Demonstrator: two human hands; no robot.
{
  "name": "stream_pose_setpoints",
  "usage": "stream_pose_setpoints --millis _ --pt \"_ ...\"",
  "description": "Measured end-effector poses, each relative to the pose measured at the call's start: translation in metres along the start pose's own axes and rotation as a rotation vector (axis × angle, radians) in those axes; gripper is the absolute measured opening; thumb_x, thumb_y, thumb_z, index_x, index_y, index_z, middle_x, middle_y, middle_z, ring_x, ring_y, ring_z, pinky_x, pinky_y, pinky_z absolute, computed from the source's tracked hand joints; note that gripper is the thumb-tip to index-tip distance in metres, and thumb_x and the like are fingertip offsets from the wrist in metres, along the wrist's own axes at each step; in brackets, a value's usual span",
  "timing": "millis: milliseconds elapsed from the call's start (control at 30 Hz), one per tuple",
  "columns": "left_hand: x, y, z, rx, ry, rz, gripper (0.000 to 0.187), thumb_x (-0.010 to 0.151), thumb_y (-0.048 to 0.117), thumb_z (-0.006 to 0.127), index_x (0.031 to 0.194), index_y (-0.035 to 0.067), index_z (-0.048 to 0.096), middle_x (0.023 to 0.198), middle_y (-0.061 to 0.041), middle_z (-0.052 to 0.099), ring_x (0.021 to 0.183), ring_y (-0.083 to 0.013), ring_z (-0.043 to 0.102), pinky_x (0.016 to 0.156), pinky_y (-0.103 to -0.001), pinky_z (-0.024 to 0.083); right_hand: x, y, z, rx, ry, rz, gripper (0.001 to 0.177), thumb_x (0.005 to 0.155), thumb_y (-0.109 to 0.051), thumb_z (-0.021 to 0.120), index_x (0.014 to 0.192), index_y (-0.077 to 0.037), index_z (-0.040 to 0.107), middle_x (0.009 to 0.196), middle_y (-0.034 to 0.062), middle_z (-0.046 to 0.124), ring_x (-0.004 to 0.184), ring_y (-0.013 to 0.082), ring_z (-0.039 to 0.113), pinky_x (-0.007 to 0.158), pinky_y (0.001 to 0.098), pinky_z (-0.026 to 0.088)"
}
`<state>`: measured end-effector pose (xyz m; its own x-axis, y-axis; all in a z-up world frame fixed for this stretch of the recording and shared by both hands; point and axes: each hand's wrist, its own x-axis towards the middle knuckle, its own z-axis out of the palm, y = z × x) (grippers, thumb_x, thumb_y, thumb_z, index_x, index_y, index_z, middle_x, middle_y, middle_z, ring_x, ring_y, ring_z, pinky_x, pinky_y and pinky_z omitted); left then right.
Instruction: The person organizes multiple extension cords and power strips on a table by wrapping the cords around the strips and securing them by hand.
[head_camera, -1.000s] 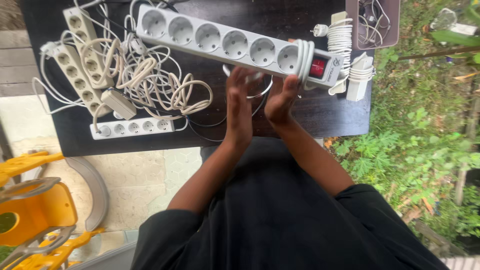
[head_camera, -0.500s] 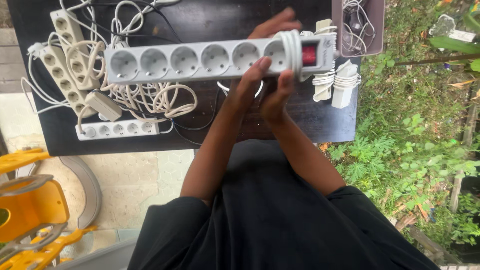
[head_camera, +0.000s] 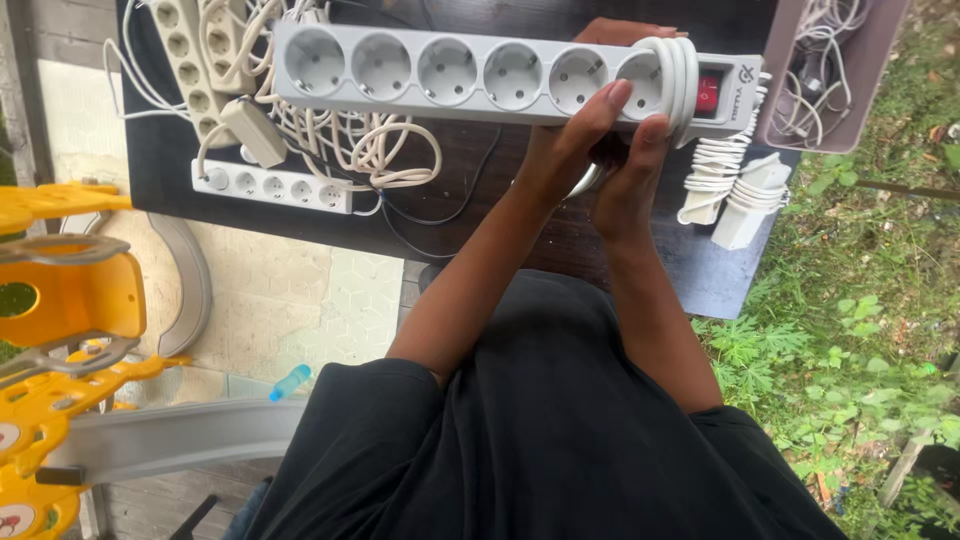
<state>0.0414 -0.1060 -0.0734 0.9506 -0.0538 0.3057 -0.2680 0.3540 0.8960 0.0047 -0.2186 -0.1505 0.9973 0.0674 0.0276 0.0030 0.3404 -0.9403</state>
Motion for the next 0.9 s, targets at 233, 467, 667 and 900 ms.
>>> stream_pose_setpoints --millis 233,467,667,900 --pt "-0.004 -0.018 -0.021 -0.425 0.045 -0.338 0.057 0.099 0.039 0.05 0.142 0.001 0.055 0.141 -0.019 0.063 0.127 -0.0295 0.065 0.109 -0.04 0.057 0.017 -0.002 0.033 -0.239 0.019 0.051 0.087 0.106 -0.072 0.035 0.15 0.003 0.035 0.143 0.0175 0.051 0.132 0.0264 0.057 0.108 0.0351 0.053" --pt "-0.009 -0.033 -0.064 -0.219 0.217 -0.103 0.045 0.101 0.031 0.054 0.129 -0.004 0.057 0.133 -0.021 0.066 0.112 -0.0266 0.067 0.102 -0.04 0.056 0.02 0.005 0.066 -0.146 0.14 0.53 0.074 0.112 -0.054 0.038 0.124 0.016 0.055 0.095 0.0153 0.044 0.08 0.0272 0.039 0.067 0.0412 0.029" --pt "0.017 -0.073 -0.099 -0.295 0.261 -0.117 0.041 0.097 0.024 0.062 0.13 -0.001 0.057 0.132 -0.018 0.066 0.119 -0.025 0.067 0.106 -0.039 0.057 -0.005 -0.015 0.095 -0.517 0.011 0.165 0.036 0.112 -0.03 0.051 0.126 0.002 0.057 0.092 0.0117 0.07 0.082 0.0213 0.066 0.075 0.0358 0.053" --pt "0.052 -0.094 -0.135 -0.422 0.417 -0.273 0.038 0.097 0.026 0.068 0.127 0.002 0.063 0.113 -0.014 0.067 0.095 -0.0225 0.063 0.074 -0.033 0.05 -0.047 -0.081 0.117 -0.739 -0.051 0.227 0.037 0.106 -0.019 0.049 0.138 0.001 0.053 0.074 0.0203 0.064 0.063 0.0315 0.066 0.062 0.0413 0.048"
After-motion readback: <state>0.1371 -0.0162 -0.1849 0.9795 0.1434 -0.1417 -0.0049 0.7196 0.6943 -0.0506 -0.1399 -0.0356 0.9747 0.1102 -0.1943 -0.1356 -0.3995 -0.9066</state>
